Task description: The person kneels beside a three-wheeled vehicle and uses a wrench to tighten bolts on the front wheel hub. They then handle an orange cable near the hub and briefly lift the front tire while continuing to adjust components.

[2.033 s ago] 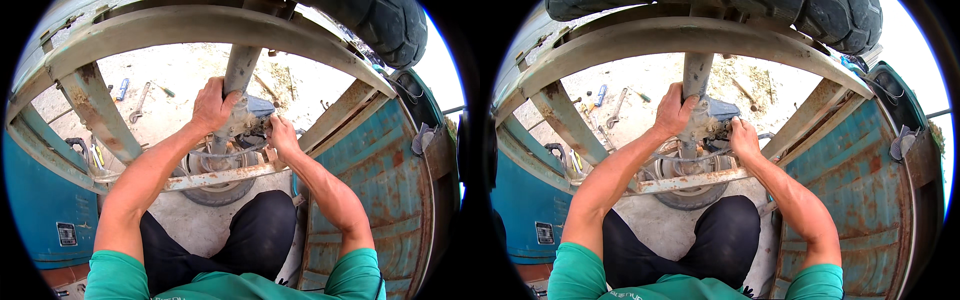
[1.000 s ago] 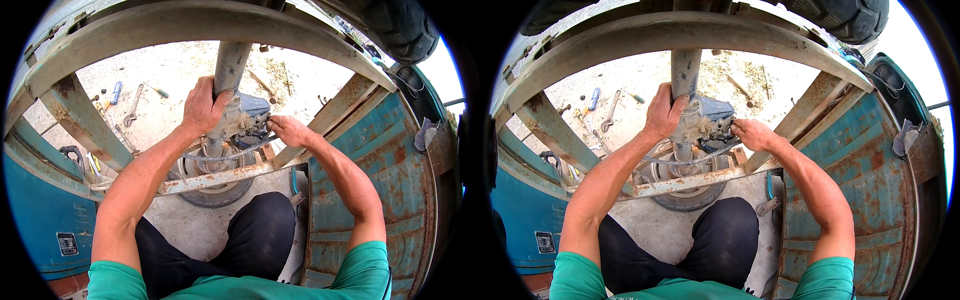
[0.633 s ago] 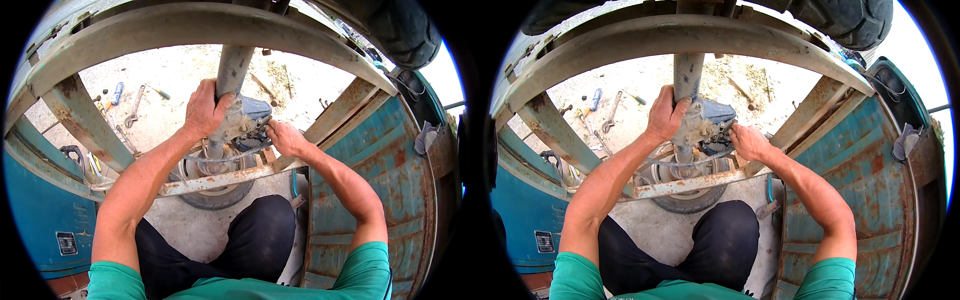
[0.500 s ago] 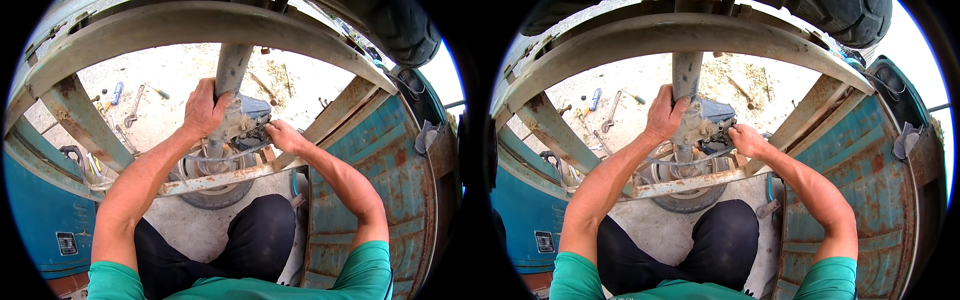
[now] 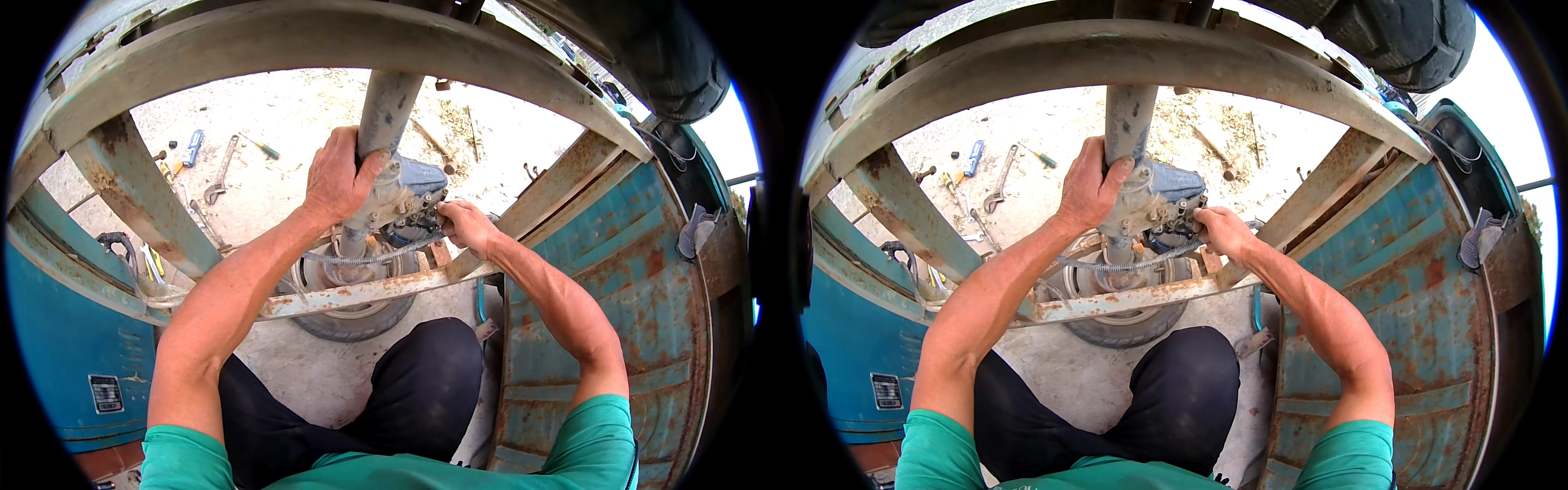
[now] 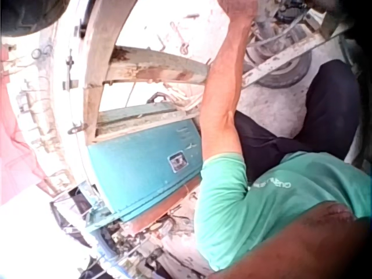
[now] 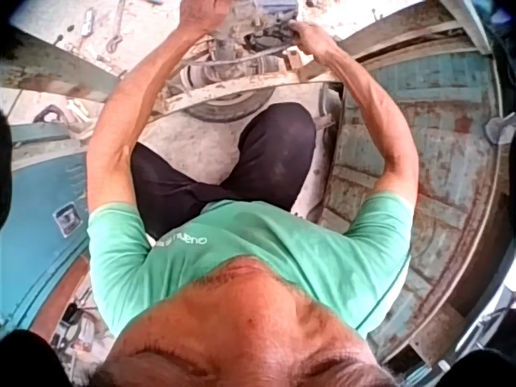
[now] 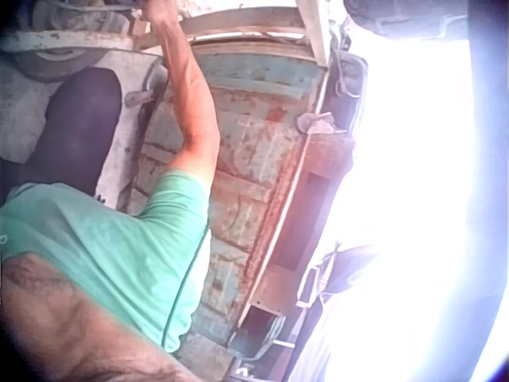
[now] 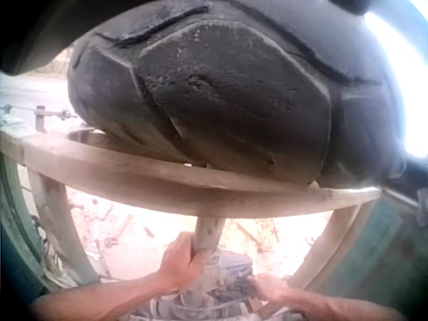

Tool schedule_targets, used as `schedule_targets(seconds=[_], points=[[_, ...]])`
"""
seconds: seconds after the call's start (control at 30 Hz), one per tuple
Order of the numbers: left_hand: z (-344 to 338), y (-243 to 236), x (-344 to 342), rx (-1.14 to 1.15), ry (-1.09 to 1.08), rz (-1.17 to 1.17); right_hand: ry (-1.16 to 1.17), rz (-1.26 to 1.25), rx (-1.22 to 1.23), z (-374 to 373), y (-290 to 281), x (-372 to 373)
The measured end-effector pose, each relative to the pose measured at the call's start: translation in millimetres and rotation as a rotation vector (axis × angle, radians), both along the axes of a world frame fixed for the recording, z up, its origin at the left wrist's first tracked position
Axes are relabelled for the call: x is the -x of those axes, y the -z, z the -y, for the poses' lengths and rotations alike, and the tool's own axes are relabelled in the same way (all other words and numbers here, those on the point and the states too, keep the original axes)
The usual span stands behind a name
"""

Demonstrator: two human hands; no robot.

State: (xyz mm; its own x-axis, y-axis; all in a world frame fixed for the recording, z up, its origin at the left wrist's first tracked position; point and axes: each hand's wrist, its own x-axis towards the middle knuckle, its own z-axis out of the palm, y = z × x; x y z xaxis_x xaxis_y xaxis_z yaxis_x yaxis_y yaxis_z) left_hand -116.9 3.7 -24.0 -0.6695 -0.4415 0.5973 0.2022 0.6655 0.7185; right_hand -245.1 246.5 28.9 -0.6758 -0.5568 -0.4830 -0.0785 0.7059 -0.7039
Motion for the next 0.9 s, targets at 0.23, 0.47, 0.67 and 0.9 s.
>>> schedule_targets(seconds=[0.23,0.47,0.67,0.9], points=[[-6.8,-2.0,-0.4,0.021,-0.047,-0.026,0.602,0.258,0.250,22.6,1.1,-37.5],[-5.7,-5.4,-2.5,0.033,-0.078,-0.047,0.954,0.275,0.537,67.4,23.9,-53.7],[-7.2,-3.2,3.1,-0.025,-0.001,-0.018,0.801,0.295,0.481,44.3,12.7,-57.4],[0.4,-1.1,-3.2,-0.002,-0.009,0.039,0.192,0.009,0.264,32.2,-48.8,-58.8]])
